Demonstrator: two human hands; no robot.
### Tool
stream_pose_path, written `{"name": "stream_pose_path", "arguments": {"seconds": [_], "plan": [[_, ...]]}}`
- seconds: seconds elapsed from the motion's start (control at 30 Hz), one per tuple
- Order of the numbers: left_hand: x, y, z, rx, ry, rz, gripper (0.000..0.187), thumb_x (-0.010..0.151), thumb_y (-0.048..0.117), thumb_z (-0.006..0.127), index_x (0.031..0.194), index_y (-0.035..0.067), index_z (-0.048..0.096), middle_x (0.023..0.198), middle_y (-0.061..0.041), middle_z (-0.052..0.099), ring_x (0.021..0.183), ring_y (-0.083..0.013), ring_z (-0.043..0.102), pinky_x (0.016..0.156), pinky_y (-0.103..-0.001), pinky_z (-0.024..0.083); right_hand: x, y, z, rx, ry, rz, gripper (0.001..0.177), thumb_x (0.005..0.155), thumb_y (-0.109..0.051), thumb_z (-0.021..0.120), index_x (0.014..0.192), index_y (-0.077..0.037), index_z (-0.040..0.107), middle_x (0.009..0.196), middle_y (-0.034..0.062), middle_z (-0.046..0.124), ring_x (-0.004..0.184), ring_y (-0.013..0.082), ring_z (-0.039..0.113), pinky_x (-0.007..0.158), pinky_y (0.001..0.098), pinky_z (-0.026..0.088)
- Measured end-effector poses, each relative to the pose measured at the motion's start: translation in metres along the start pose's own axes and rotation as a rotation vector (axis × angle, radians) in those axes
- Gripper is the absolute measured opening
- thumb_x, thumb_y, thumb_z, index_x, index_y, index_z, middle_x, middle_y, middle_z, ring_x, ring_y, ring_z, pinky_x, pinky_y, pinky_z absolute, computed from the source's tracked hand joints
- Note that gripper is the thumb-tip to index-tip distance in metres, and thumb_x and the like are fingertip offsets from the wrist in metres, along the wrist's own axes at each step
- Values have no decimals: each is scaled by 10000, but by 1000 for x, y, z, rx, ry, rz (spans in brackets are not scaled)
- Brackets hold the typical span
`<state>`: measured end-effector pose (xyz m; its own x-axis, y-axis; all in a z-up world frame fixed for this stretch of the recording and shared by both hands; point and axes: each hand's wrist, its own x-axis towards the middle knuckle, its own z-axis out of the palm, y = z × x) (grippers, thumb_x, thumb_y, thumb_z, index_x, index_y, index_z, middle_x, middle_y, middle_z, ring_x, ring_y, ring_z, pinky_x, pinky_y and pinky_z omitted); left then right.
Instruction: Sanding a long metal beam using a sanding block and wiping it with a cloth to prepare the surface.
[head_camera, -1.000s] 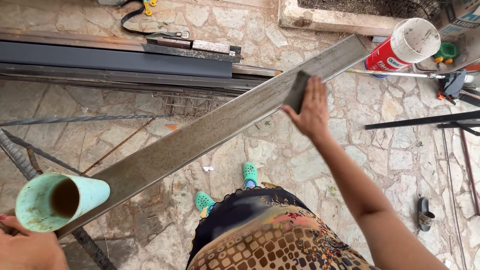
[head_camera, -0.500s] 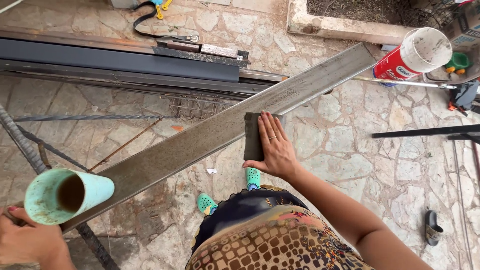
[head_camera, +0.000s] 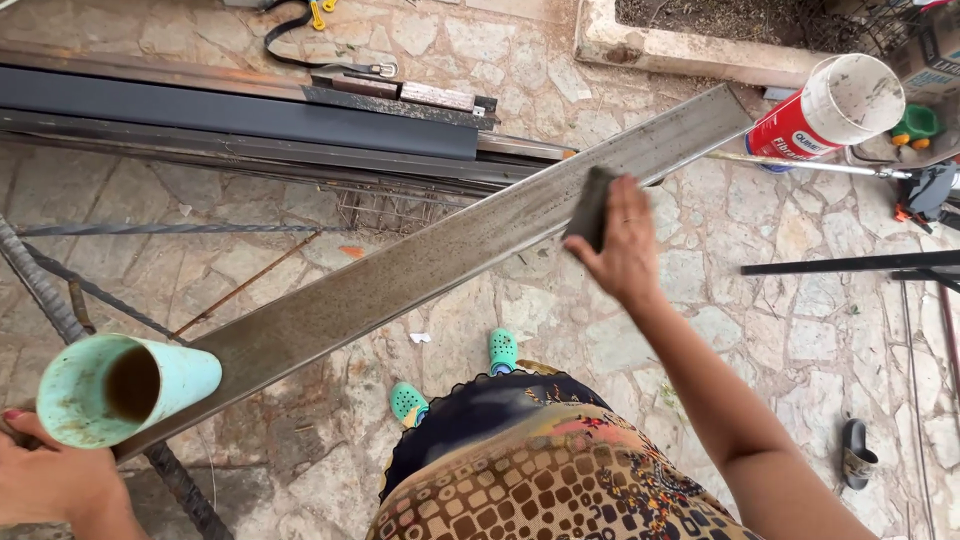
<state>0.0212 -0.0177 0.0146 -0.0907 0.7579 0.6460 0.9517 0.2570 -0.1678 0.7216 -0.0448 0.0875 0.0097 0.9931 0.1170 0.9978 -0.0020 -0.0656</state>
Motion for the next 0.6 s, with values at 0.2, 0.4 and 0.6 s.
{"name": "stream_pose_path", "arguments": {"seconds": [0.2, 0.4, 0.6], "plan": [[13, 32, -54, 466, -41, 16, 373, 1506, 404, 551, 1162, 330, 672, 822, 108, 600, 629, -32, 540, 587, -175, 393, 14, 0, -13, 66, -53, -31, 1154, 856, -841, 337, 1575, 34, 115, 1660, 243, 178, 1549, 360, 162, 1295, 478, 98], [11, 30, -46, 83, -83, -34, 397, 1535, 205, 593, 1154, 150, 691, 910, -5, 709, 717, -118, 659, 602, -251, 468, 63, 21, -33, 176, -70, 401, 949, 986, -643, 366, 1584, 27, 60, 1680, 237, 74, 1559, 379, 60, 1273, 516, 57], [4, 26, -30, -236, -188, -128, 371, 1462, 29, 716, 1121, 57, 573, 959, -89, 594, 839, -179, 595, 651, -326, 407, 38, -122, -37, 268, -264, -104, 1167, 840, -743, 541, 1573, 44, 91, 1665, 260, 102, 1552, 386, 113, 1237, 536, 199]]}}
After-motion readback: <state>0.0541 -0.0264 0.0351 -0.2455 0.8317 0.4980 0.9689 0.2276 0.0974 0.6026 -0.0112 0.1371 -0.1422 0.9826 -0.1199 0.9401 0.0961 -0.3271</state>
